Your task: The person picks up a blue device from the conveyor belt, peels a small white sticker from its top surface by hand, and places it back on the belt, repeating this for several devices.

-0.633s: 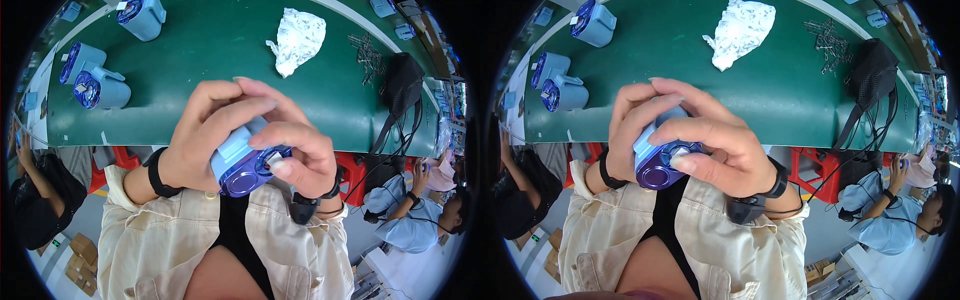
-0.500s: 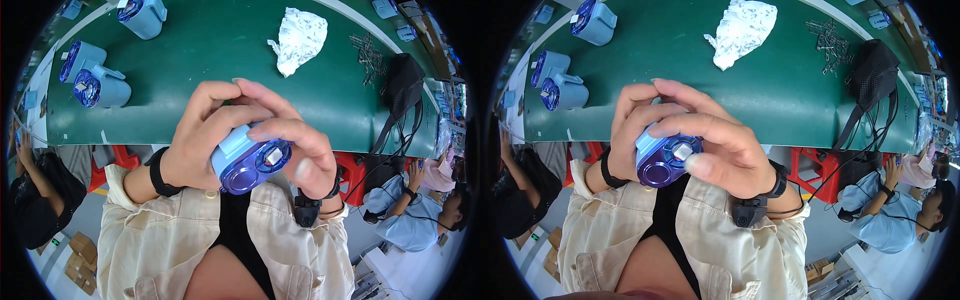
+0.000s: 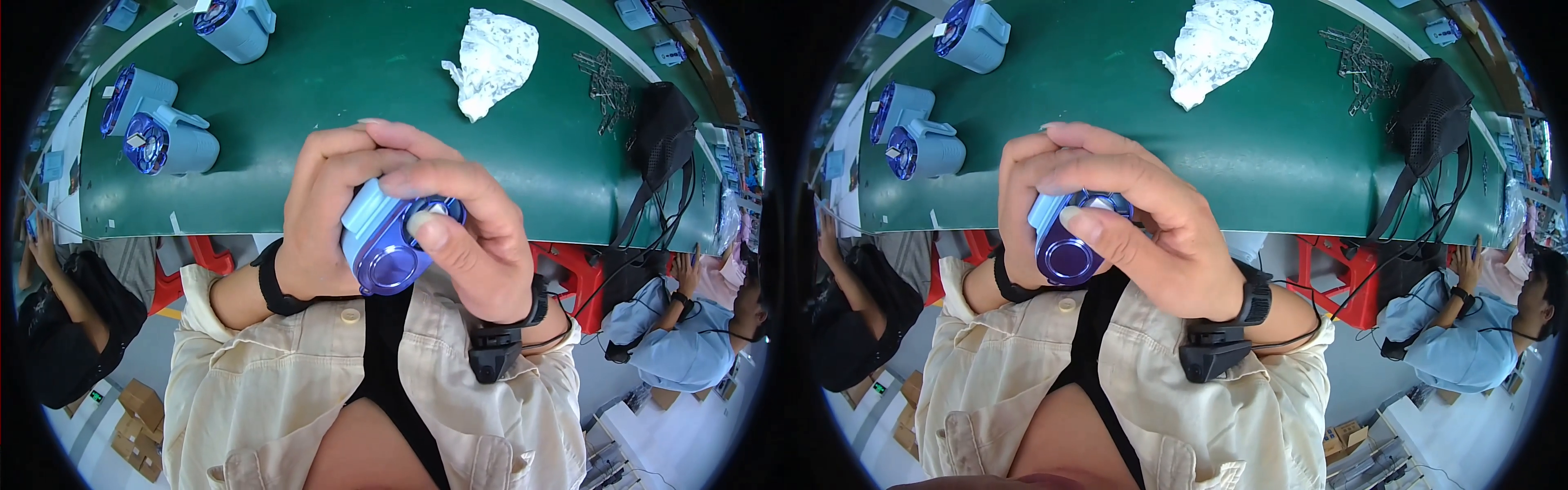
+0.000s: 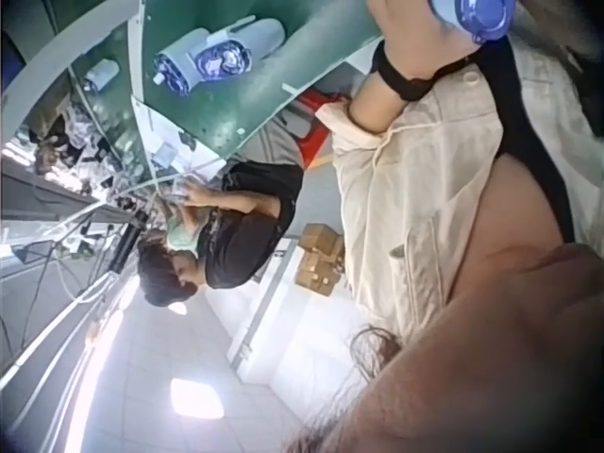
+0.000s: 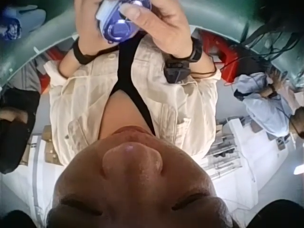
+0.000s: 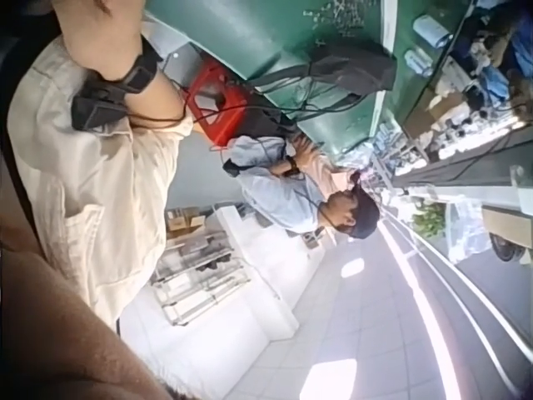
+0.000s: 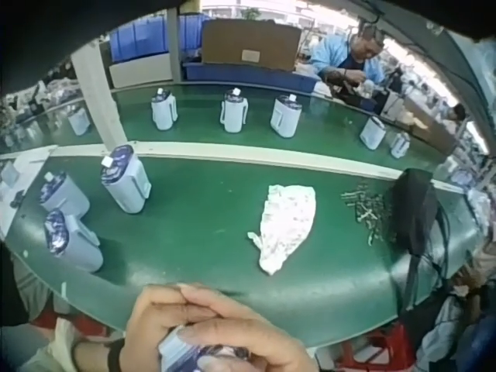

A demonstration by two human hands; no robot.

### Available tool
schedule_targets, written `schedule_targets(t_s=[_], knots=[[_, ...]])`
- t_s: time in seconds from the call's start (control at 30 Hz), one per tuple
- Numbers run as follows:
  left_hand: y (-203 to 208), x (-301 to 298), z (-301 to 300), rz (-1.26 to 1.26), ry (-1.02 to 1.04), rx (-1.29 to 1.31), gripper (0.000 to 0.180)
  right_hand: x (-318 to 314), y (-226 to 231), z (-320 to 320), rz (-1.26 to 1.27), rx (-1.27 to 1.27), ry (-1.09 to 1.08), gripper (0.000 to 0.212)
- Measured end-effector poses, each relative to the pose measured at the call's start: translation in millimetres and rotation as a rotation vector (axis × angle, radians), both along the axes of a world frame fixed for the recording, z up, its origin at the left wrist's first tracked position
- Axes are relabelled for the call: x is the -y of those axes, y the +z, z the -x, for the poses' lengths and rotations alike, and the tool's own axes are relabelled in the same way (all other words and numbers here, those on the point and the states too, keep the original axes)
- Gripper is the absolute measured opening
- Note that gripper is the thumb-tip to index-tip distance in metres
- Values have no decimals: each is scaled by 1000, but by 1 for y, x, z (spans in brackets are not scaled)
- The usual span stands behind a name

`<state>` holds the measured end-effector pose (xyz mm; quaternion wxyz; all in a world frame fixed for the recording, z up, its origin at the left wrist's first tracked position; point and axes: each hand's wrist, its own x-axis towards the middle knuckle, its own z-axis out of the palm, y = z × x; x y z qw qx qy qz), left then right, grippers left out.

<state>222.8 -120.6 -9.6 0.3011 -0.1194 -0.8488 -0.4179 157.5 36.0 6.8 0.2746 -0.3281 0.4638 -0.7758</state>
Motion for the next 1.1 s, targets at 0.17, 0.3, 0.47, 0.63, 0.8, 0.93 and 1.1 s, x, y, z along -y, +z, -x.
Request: schedule_targets(t_s=[0.17, 0.3, 0.47, 0.63, 0.8, 0.93, 1.1], knots=[[-5, 0, -3, -108, -33, 19, 65, -2, 7, 2, 29, 180, 95, 32], [-6, -2, -1, -165, -47, 18, 67, 0, 2, 0, -23, 18, 31, 44], [-7, 1, -1, -178, -72, 39, 64, 1, -1, -1, -95, -42, -26, 43], [-8, 1, -2, -114, -19, 34, 62, 3, -3, -2, -133, -145, -71, 37], [-10, 2, -1, -123, -2, 13, 63, 5, -2, 1, -80, -72, -37, 35], [-14, -4, -3, -284, -23, 1, 64, 5, 4, 0, 0, 72, 26, 38], [-18, -4, -7, -289, 5, 44, 67, 6, 3, 2, -102, -179, -12, 38]])
